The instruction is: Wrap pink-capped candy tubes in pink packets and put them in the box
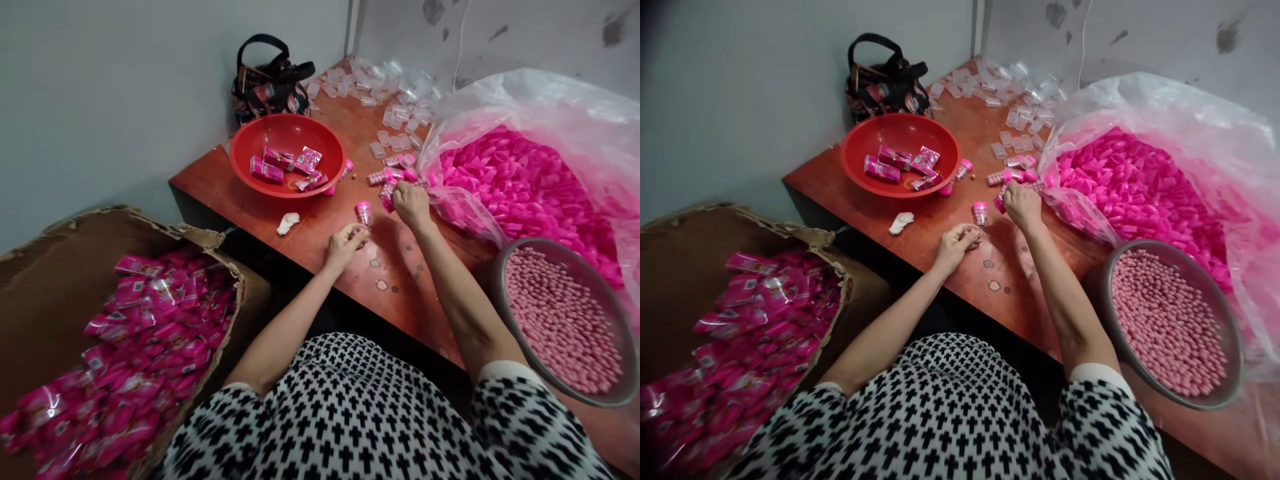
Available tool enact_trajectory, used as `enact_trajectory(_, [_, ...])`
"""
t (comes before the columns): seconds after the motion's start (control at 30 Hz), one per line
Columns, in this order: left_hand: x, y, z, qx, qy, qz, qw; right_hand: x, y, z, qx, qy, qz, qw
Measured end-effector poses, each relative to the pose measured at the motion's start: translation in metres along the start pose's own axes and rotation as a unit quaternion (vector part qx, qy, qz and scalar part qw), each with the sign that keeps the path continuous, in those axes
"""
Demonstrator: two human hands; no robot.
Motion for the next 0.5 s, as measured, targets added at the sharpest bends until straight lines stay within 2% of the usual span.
enact_trajectory(0.2, [-0.006, 0.000, -0.003, 0.010, -0.019, 0.039, 0.999, 0.002, -0.027, 0.019, 0.107, 0.060, -0.029, 0.992])
enact_trajectory(0.27, [-0.010, -0.003, -0.005, 0.013, -0.024, 0.054, 0.998, 0.003, -0.036, 0.021, 0.121, 0.062, -0.024, 0.990])
enact_trajectory(0.37, [-0.017, -0.007, -0.011, 0.007, -0.032, 0.060, 0.998, 0.003, -0.036, 0.011, 0.077, 0.071, -0.021, 0.994])
enact_trajectory(0.5, [-0.022, -0.007, -0.022, -0.003, -0.055, 0.043, 0.998, 0.003, -0.011, -0.010, 0.003, 0.165, -0.038, 0.986])
Point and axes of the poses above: each hand's wrist, its own y-axis towards the middle knuckle, its own z-axis out of the palm, x = y × z, the point moved 6 cm from there along y, towards the middle knuckle, and after that the axes turned 9 degrees about -x, right-handed, at the moved point
